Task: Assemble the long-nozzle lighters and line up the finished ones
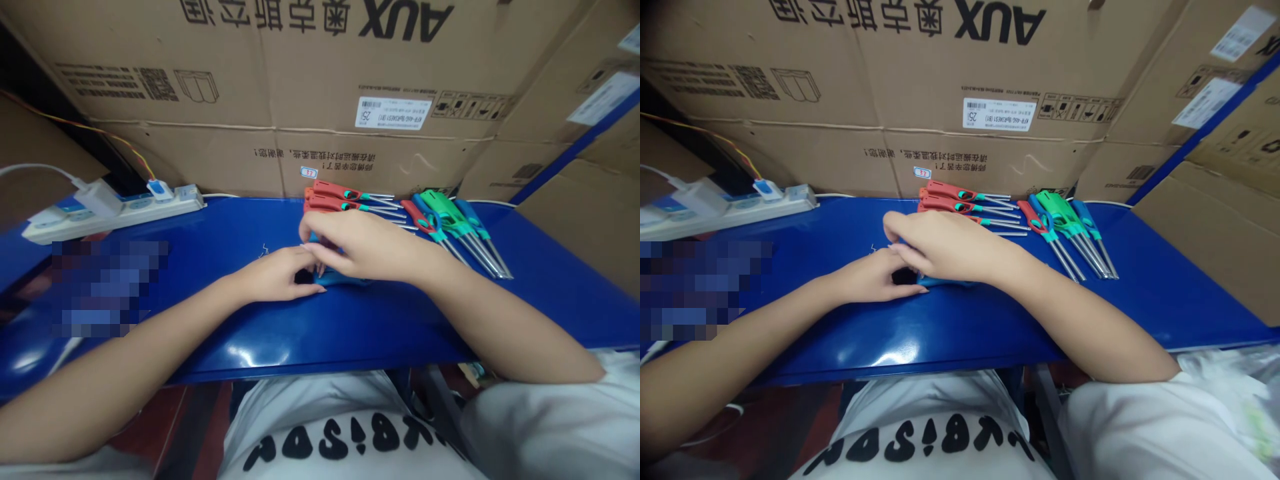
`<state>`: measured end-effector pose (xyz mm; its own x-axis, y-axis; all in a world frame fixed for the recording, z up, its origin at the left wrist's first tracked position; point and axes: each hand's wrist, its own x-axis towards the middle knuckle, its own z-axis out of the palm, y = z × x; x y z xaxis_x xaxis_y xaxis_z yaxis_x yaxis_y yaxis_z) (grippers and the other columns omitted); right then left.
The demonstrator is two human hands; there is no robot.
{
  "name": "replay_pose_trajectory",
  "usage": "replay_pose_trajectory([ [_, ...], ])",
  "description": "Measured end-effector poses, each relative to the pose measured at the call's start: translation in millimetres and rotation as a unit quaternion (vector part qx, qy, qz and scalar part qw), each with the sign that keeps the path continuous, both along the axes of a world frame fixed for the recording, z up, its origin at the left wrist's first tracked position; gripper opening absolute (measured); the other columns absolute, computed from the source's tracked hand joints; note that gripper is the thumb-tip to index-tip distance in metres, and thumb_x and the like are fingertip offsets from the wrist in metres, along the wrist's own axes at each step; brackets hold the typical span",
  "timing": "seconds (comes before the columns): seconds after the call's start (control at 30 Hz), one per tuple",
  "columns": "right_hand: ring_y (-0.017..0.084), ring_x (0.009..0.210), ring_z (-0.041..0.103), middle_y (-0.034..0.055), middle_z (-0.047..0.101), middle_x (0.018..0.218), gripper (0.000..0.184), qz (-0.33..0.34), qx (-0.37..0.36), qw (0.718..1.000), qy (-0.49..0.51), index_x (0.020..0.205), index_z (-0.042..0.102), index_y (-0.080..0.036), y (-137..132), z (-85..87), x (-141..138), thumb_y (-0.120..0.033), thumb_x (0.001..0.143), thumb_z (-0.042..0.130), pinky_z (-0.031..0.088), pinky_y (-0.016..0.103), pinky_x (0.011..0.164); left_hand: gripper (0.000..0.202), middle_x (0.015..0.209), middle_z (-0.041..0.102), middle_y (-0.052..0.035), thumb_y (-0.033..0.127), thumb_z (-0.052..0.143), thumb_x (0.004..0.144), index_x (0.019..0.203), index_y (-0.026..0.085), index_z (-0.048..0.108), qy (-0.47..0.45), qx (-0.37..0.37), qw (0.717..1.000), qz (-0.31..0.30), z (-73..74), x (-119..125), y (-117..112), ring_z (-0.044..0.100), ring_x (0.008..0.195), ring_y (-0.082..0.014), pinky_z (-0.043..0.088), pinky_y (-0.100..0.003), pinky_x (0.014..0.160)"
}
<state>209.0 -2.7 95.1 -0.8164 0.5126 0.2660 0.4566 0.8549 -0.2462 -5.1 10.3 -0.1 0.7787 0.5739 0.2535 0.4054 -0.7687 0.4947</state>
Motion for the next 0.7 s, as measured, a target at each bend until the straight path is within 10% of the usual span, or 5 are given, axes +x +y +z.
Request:
replay_pose_trajectory([
  [0.27,0.012,0.062,0.039,-0.0032,0.041,0.063,0.047,-0.167,-0.042,0.976,0.133,0.063,0.042,-0.021,30,-15.5,55,-0.05,0.098,0.054,0.031,0.029,0.062,0.024,0.094,0.073,-0.0046,0.041,0.074,0.09,0.097,0.018,0.069,0.001,0.007,1.0,-0.008,6.3,1,-2,0.068,0.084,-0.0177,0.052,-0.029,0.078],
  [0.7,0.012,0.069,0.05,-0.0005,0.06,0.081,0.026,-0.066,-0.299,0.942,-0.134,0.103,0.069,-0.015,44,-50.6,87,-0.026,0.08,0.063,0.04,0.024,0.065,0.013,0.093,0.074,-0.0052,0.024,0.057,0.095,0.095,0.019,0.07,0.009,0.034,0.999,-0.026,8.6,1,-4,0.069,0.082,-0.0168,0.051,-0.027,0.077],
])
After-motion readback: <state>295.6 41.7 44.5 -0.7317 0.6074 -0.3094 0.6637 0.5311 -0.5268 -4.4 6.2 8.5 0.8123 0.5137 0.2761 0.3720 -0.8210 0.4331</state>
